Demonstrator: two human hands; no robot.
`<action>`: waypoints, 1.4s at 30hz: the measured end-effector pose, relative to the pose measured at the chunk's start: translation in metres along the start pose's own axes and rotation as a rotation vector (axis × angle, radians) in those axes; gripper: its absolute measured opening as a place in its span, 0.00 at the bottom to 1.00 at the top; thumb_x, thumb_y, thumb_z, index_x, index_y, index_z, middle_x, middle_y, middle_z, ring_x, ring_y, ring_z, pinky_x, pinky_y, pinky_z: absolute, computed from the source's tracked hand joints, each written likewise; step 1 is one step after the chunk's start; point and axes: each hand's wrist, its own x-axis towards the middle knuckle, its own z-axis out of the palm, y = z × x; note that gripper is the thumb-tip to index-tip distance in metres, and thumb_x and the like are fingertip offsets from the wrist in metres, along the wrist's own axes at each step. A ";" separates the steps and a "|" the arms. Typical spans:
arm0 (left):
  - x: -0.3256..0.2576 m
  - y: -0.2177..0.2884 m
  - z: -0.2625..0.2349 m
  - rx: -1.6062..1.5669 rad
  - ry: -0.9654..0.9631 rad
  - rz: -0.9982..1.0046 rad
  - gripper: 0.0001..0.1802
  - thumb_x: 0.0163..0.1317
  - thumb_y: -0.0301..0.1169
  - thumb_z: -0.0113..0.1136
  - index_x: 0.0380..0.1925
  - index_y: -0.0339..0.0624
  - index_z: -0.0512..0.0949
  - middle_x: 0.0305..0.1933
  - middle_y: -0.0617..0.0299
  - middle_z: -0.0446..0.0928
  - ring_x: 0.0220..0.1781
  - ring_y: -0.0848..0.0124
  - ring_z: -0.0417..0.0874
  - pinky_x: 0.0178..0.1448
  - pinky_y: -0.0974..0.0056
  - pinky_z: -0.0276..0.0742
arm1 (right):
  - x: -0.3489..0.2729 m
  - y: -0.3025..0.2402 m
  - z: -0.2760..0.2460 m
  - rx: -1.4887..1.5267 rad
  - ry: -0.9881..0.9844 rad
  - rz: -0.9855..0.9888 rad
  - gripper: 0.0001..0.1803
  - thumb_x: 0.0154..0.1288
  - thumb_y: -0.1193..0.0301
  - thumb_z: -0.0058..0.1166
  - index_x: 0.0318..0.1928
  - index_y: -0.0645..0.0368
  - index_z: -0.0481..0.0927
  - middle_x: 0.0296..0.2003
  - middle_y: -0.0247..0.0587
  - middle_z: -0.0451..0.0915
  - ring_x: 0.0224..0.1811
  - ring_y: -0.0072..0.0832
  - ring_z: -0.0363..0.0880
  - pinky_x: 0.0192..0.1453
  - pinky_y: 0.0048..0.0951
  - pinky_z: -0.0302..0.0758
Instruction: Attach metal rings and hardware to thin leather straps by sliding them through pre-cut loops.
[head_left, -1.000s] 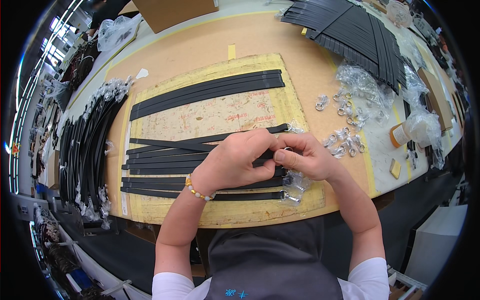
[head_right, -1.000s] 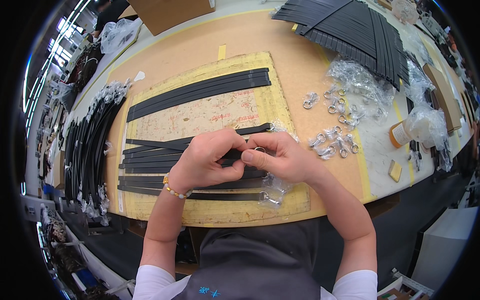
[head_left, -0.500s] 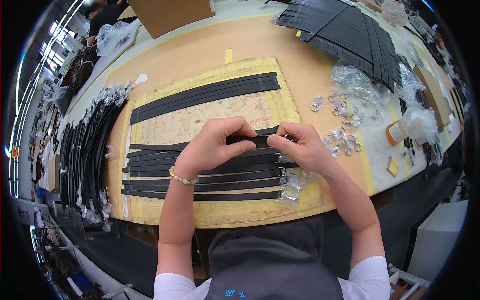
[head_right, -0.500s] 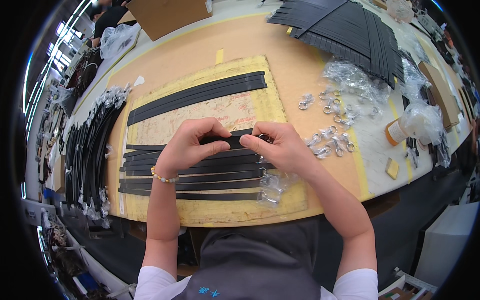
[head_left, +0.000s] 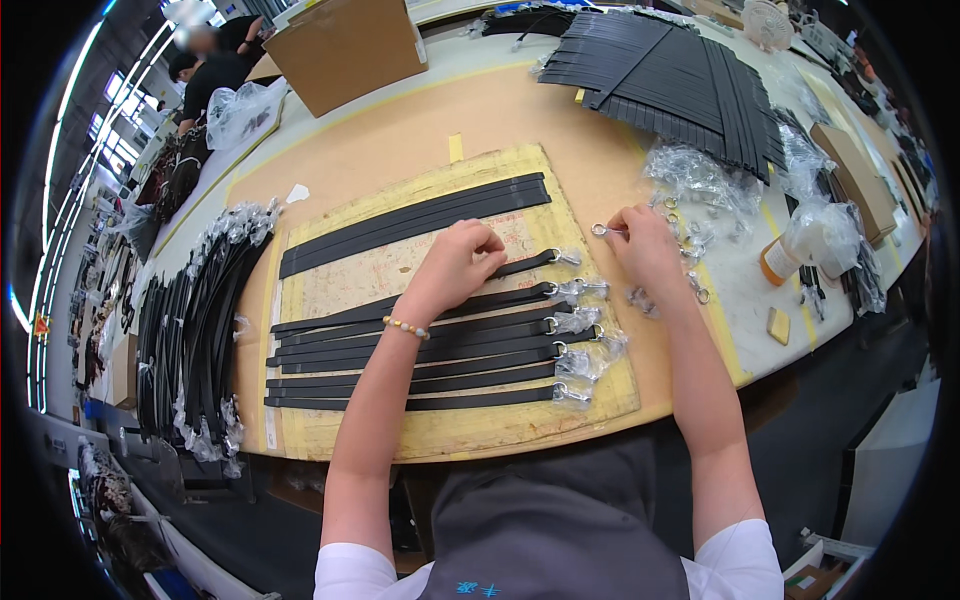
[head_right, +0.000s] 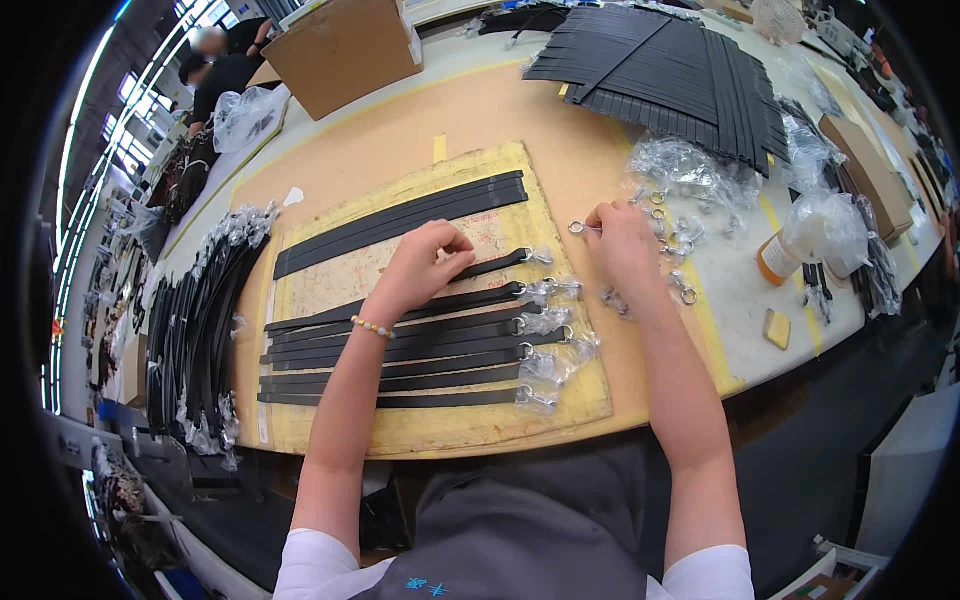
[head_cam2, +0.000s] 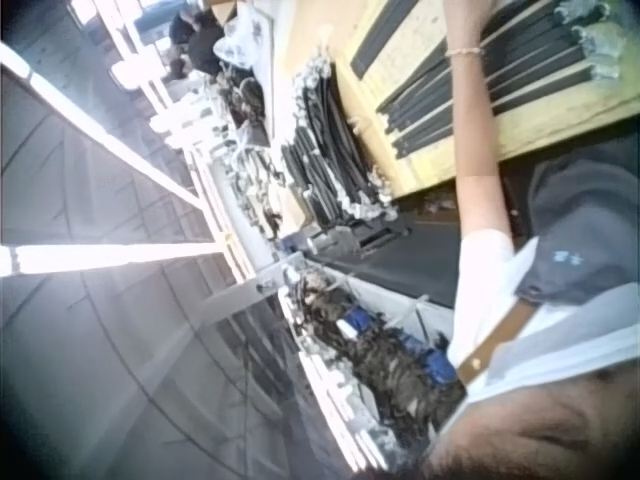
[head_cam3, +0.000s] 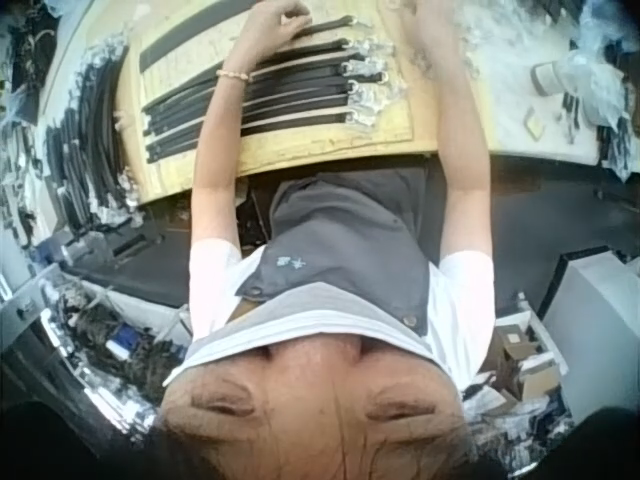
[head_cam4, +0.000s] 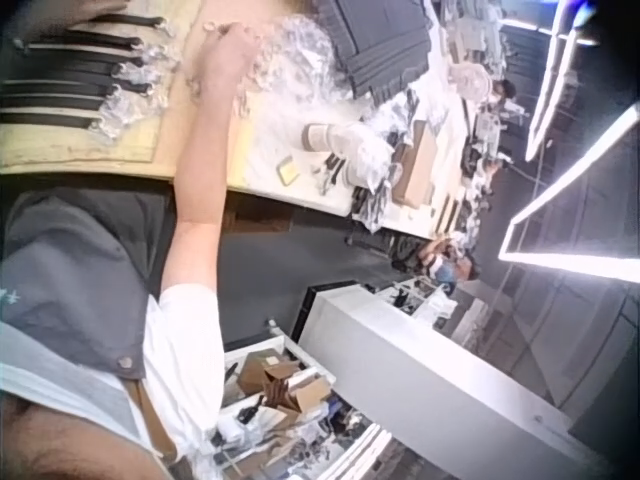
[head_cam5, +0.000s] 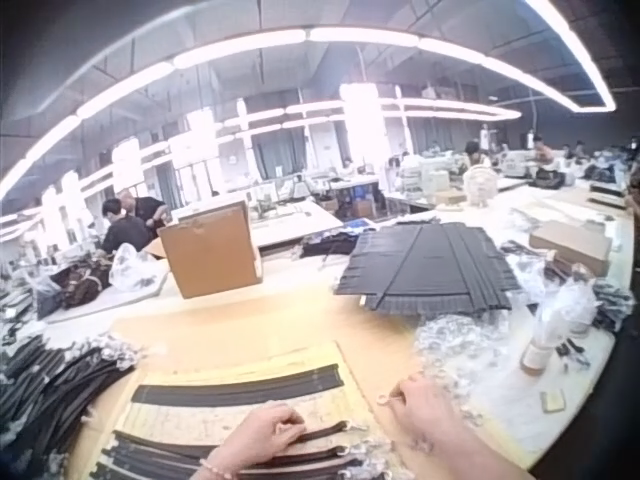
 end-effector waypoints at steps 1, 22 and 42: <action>0.014 -0.009 0.003 0.057 0.105 0.070 0.09 0.61 0.30 0.69 0.37 0.36 0.82 0.39 0.55 0.81 0.42 0.62 0.83 0.50 0.61 0.78 | -0.001 -0.001 0.000 0.006 0.006 -0.006 0.06 0.64 0.74 0.56 0.38 0.59 0.85 0.42 0.42 0.84 0.52 0.42 0.79 0.58 0.42 0.77; 0.036 -0.022 0.007 0.029 -0.139 -0.006 0.13 0.58 0.34 0.72 0.34 0.38 0.79 0.38 0.56 0.78 0.43 0.63 0.78 0.50 0.61 0.77 | 0.002 -0.014 -0.004 1.037 -0.182 0.040 0.14 0.69 0.70 0.62 0.49 0.65 0.77 0.34 0.35 0.83 0.34 0.19 0.82 0.39 0.22 0.76; -0.009 -0.001 0.003 -0.252 0.036 0.160 0.14 0.57 0.27 0.75 0.43 0.38 0.84 0.38 0.63 0.82 0.40 0.75 0.81 0.45 0.69 0.77 | -0.014 -0.047 -0.005 1.531 -0.495 -0.008 0.10 0.75 0.70 0.55 0.52 0.57 0.75 0.43 0.34 0.81 0.50 0.22 0.83 0.50 0.22 0.78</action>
